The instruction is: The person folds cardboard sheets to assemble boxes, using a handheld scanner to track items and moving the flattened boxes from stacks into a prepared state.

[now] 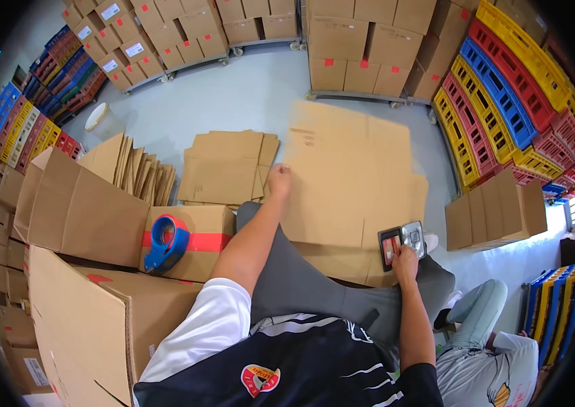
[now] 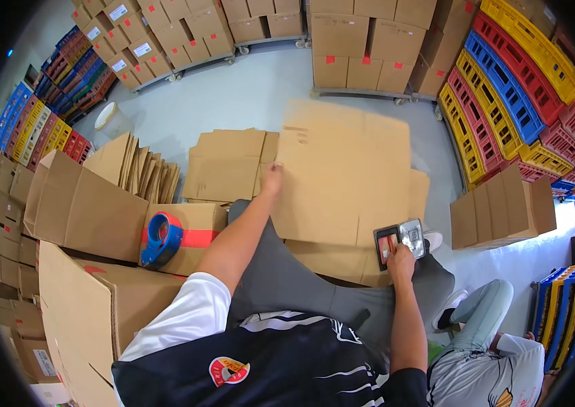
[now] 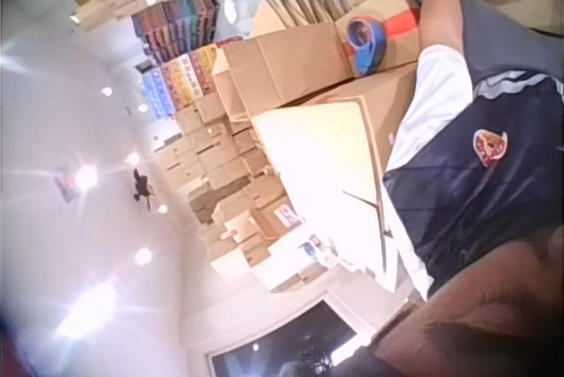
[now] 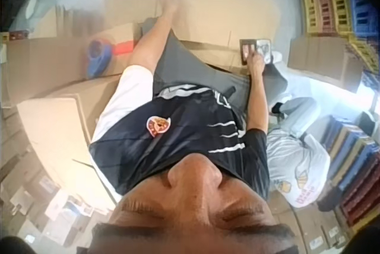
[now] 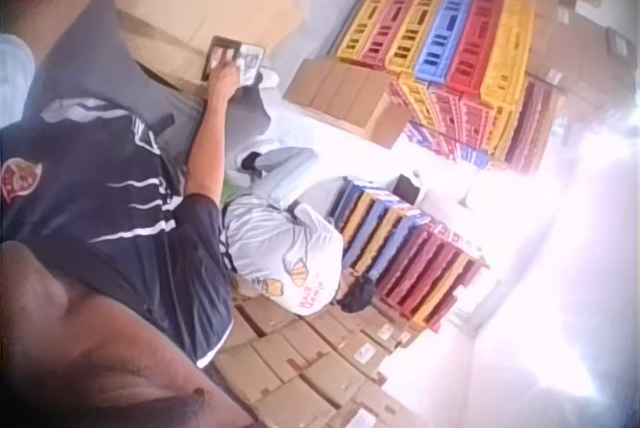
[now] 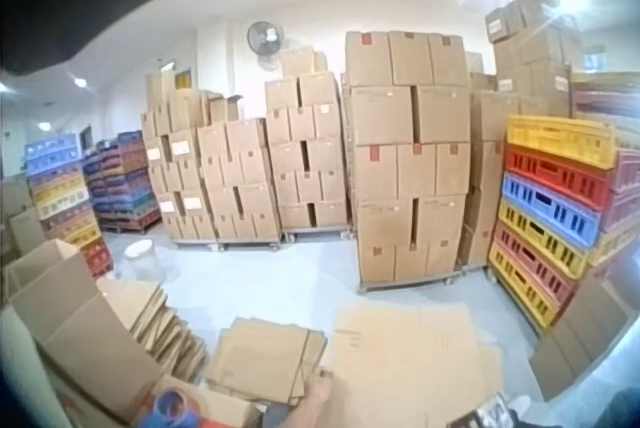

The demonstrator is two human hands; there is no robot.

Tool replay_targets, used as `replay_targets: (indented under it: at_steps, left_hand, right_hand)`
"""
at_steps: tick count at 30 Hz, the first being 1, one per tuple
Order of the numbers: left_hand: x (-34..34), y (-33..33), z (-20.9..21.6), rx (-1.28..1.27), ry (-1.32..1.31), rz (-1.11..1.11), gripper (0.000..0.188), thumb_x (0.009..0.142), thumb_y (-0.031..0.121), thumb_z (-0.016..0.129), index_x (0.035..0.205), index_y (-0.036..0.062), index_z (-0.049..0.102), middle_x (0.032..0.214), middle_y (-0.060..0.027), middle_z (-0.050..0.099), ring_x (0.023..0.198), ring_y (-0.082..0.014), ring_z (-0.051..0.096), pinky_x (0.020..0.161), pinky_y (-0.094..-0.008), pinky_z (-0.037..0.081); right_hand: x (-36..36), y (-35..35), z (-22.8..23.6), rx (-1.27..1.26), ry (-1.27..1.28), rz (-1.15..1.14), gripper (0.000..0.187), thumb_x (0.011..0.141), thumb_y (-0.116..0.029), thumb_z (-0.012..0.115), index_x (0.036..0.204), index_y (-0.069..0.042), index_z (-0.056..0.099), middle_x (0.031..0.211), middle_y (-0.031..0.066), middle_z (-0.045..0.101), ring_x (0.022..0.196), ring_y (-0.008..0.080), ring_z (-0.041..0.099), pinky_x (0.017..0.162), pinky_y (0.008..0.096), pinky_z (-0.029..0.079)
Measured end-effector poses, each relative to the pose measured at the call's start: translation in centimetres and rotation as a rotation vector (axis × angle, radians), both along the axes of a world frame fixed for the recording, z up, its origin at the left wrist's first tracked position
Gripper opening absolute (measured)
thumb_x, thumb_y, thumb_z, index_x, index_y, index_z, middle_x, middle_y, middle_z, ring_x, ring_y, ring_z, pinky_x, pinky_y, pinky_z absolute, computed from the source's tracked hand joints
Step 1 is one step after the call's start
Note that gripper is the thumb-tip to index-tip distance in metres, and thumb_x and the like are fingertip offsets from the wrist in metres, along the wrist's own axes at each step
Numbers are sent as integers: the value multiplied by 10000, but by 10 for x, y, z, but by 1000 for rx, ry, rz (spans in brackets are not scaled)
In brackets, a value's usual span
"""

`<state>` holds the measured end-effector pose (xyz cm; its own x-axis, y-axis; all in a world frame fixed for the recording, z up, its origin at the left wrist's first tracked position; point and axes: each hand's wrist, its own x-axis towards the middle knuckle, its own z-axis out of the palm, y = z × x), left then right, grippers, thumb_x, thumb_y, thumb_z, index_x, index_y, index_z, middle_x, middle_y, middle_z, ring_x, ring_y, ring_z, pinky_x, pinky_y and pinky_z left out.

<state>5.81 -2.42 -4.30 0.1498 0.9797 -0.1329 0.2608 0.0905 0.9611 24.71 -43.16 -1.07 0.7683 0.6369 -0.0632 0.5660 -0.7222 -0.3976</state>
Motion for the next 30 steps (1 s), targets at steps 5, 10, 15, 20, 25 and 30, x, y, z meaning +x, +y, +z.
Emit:
replay_targets:
  at_steps: [5, 10, 15, 20, 25, 30]
  left_hand:
    - [-39, 90, 57, 61, -47, 391, 295, 965, 265, 548, 982, -21, 618, 943, -194, 677, 879, -317, 629, 808, -434, 484]
    - [-85, 150, 117, 43, -303, 673, 287, 982, 234, 537, 1016, -40, 614, 1072, -193, 678, 977, -323, 641, 848, -440, 509]
    - [-143, 184, 122, -89, -306, 807, 489, 978, 308, 558, 1287, -67, 504, 1307, -269, 580, 1172, -392, 604, 960, -456, 517]
    - [-139, 171, 118, -301, 127, 1076, 962, 935, 578, 500, 1552, -26, 75, 1521, -408, 186, 1369, -517, 355, 1105, -595, 339]
    - [-107, 132, 116, -221, 103, 1010, 815, 934, 544, 529, 1480, 4, 253, 1439, -359, 277, 1271, -468, 434, 1015, -568, 411]
    - [-91, 139, 108, -70, 154, 952, 662, 927, 470, 595, 1369, 39, 356, 1313, -282, 340, 1166, -416, 464, 947, -520, 453]
  right_hand:
    - [0, 3, -17, -62, -21, 27, 186, 759, -79, 693, 893, 37, 634, 953, 261, 661, 911, 446, 653, 818, 505, 526]
    - [5, -1, -17, -80, -21, 30, 156, 743, -76, 667, 841, 42, 641, 905, 275, 666, 870, 452, 652, 798, 513, 517]
    - [4, 4, -26, -57, -46, 49, 137, 737, -58, 637, 824, 47, 642, 876, 279, 668, 857, 453, 652, 800, 512, 521]
    - [0, 10, -1, -129, -36, 33, 446, 980, -355, 530, 833, 37, 683, 853, 314, 673, 856, 479, 670, 751, 549, 525]
    - [5, 14, 21, 34, -86, 89, 181, 848, -164, 654, 879, 14, 658, 920, 263, 655, 855, 455, 644, 772, 527, 516]
    - [-4, 31, 51, 234, -175, -38, 200, 841, -173, 669, 886, 21, 664, 896, 242, 668, 878, 431, 645, 794, 507, 501]
